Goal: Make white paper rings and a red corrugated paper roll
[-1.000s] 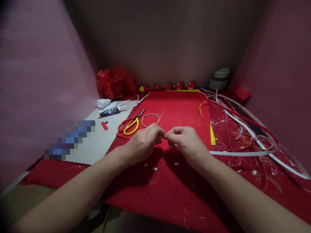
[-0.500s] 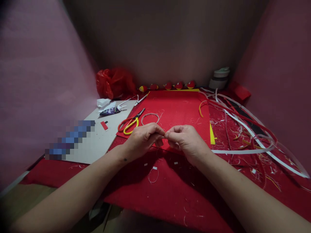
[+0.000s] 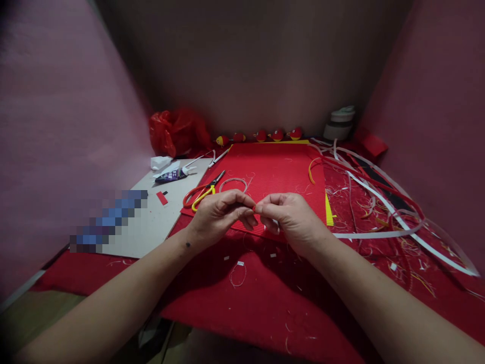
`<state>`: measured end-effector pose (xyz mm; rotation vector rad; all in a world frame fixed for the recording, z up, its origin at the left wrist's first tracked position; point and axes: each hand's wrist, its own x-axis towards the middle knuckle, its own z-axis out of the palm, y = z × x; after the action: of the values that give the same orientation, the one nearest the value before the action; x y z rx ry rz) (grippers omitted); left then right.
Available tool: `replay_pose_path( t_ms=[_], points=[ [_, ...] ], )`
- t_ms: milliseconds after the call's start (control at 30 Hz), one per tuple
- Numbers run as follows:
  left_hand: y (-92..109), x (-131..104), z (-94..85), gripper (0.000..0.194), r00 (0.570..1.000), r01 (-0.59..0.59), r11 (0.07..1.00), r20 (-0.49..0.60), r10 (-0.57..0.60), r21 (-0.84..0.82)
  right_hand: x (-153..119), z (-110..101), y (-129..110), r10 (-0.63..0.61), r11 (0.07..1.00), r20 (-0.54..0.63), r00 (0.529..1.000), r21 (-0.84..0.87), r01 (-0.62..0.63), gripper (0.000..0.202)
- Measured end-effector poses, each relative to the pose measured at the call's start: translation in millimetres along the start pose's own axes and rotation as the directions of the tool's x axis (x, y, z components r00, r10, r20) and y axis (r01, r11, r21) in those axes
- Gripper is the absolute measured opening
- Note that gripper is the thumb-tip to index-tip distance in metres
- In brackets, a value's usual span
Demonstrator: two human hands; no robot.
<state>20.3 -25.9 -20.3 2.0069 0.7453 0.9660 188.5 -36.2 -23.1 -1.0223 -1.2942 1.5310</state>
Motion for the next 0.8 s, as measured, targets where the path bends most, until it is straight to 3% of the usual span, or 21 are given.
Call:
replay_pose_path(
  t_ms=[267, 500, 800],
  points=[
    [1.9, -2.0, -2.0, 0.01, 0.984, -0.167, 0.95, -0.012, 0.176, 0.263, 0.9, -1.1, 1.1, 0.0, 1.0, 0.016, 1.0, 0.028, 0.0, 0.017],
    [5.4, -0.3, -3.3, 0.008, 0.969, -0.231, 0.834, 0.038, 0.245, 0.501, 0.9, -2.9, -0.4, 0.042, 0.996, -0.004, 0.999, -0.073, -0.042, 0.021],
    [-1.6, -2.1, 0.7, 0.008, 0.955, -0.261, 0.671, 0.086, 0.283, 0.694, -7.1, 7.1, -11.3, -0.009, 0.981, -0.117, 0.993, -0.191, -0.014, 0.028]
  ],
)
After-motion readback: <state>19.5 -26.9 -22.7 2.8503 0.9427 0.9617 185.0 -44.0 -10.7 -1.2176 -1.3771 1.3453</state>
